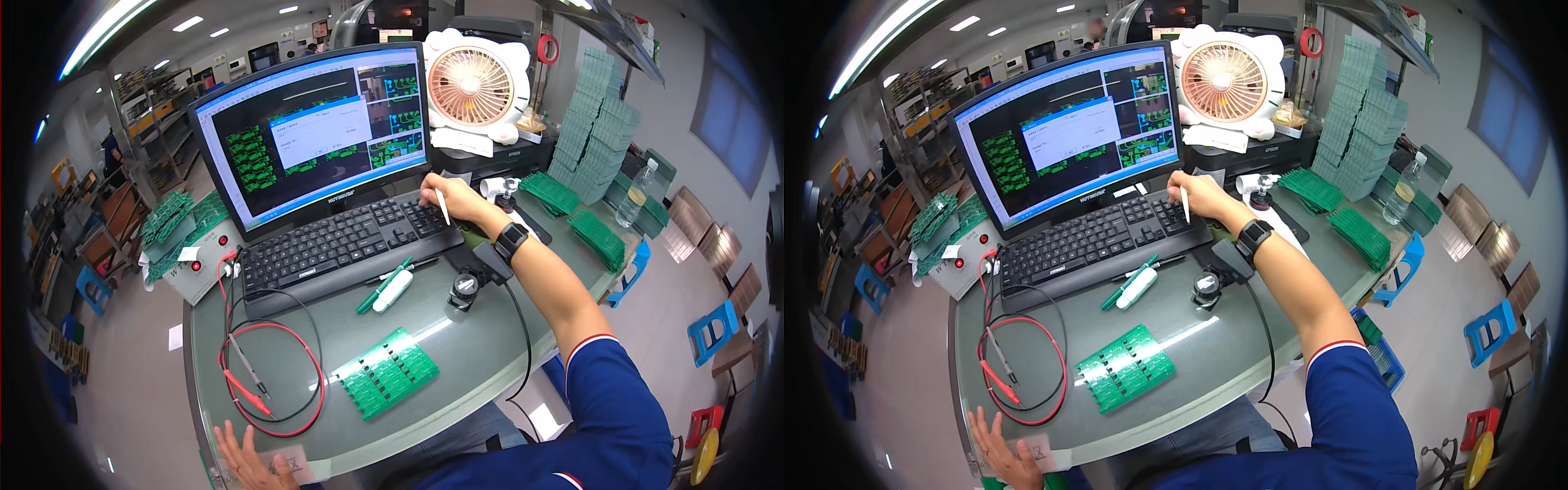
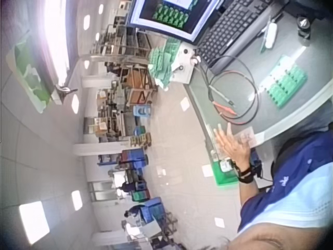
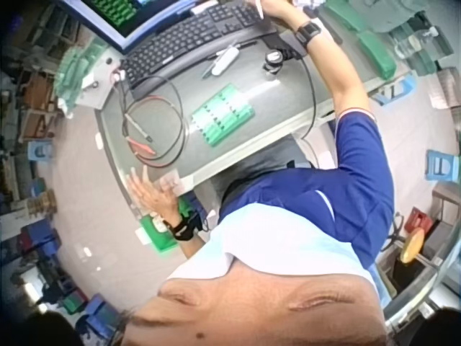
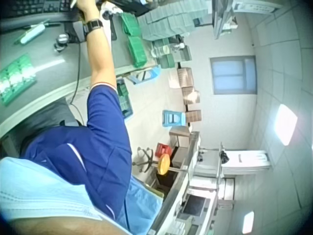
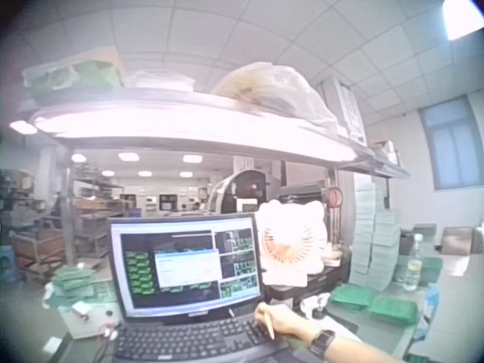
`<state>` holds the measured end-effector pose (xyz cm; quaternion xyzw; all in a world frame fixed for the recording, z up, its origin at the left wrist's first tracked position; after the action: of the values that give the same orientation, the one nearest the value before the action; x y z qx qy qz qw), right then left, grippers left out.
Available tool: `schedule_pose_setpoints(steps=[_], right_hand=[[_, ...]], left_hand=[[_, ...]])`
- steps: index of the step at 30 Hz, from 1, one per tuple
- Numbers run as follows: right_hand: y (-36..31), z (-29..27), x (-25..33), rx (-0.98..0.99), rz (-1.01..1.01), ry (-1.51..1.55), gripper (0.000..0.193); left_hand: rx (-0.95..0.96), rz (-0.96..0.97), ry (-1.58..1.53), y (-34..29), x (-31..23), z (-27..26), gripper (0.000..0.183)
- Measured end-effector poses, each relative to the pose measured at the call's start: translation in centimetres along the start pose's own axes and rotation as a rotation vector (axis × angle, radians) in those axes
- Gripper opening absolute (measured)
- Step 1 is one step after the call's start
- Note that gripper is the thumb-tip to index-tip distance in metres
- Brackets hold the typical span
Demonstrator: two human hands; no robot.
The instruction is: Use multimeter probes and a magnifying glass to inspect and test electrical connections on a green PCB.
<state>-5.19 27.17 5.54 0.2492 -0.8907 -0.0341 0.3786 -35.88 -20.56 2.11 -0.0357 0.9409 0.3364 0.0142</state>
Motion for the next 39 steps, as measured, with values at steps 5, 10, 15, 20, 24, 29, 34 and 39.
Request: schedule_pose_setpoints(steps=[5, 10, 15, 20, 24, 29, 34, 39], right_hand=[[-1.8, 0.5, 1.3, 0.052, -0.238, -0.254, 0.018], [-1.9, 0.7, 1.6, 0.056, -0.004, -0.034, 0.021], [-1.6, -0.6, -0.7, -0.071, -0.030, -0.241, 0.018], [-2.5, -2.4, -0.8, -0.232, 0.130, -0.266, 0.018], [-3.1, -2.6, -2.1, -0.197, 0.200, -0.342, 0.019], [-4.0, -2.2, -1.9, -0.007, 0.219, -0.349, 0.022], [-5.6, -2.3, 2.7, 0.004, 0.127, -0.116, 0.021], [-7.9, 1.1, 11.0, 0.094, -0.245, -0.157, 0.020]], left_hand=[[-0.026, -0.051, -0.125, -0.2, 0.8, 0.8, 0.043], [0.046, -0.006, -0.043, -0.2, 0.5, -0.4, 0.068], [0.101, -0.007, -0.198, 1.0, 1.0, 0.0, 0.043], [0.218, -0.127, -0.479, 5.2, 2.8, -0.3, 0.042], [0.374, -0.069, -0.337, 8.5, 4.0, 2.3, 0.039], [0.578, -0.007, -0.163, 9.6, 4.7, 6.1, 0.039], [0.591, -0.021, -0.071, 9.5, 5.1, 7.6, 0.037], [0.497, -0.013, -0.091, 8.5, 7.4, 7.3, 0.065]])
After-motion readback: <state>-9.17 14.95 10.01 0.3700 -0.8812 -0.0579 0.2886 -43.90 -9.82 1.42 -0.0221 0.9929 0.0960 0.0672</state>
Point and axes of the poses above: each hand's wrist, its own y-axis towards the middle knuckle, its own z-axis out of the palm, x = y × z, the point moved 7 cm from there along y, towards the middle knuckle, and after that the axes turned 13 degrees about z, right-handed, at the moved point
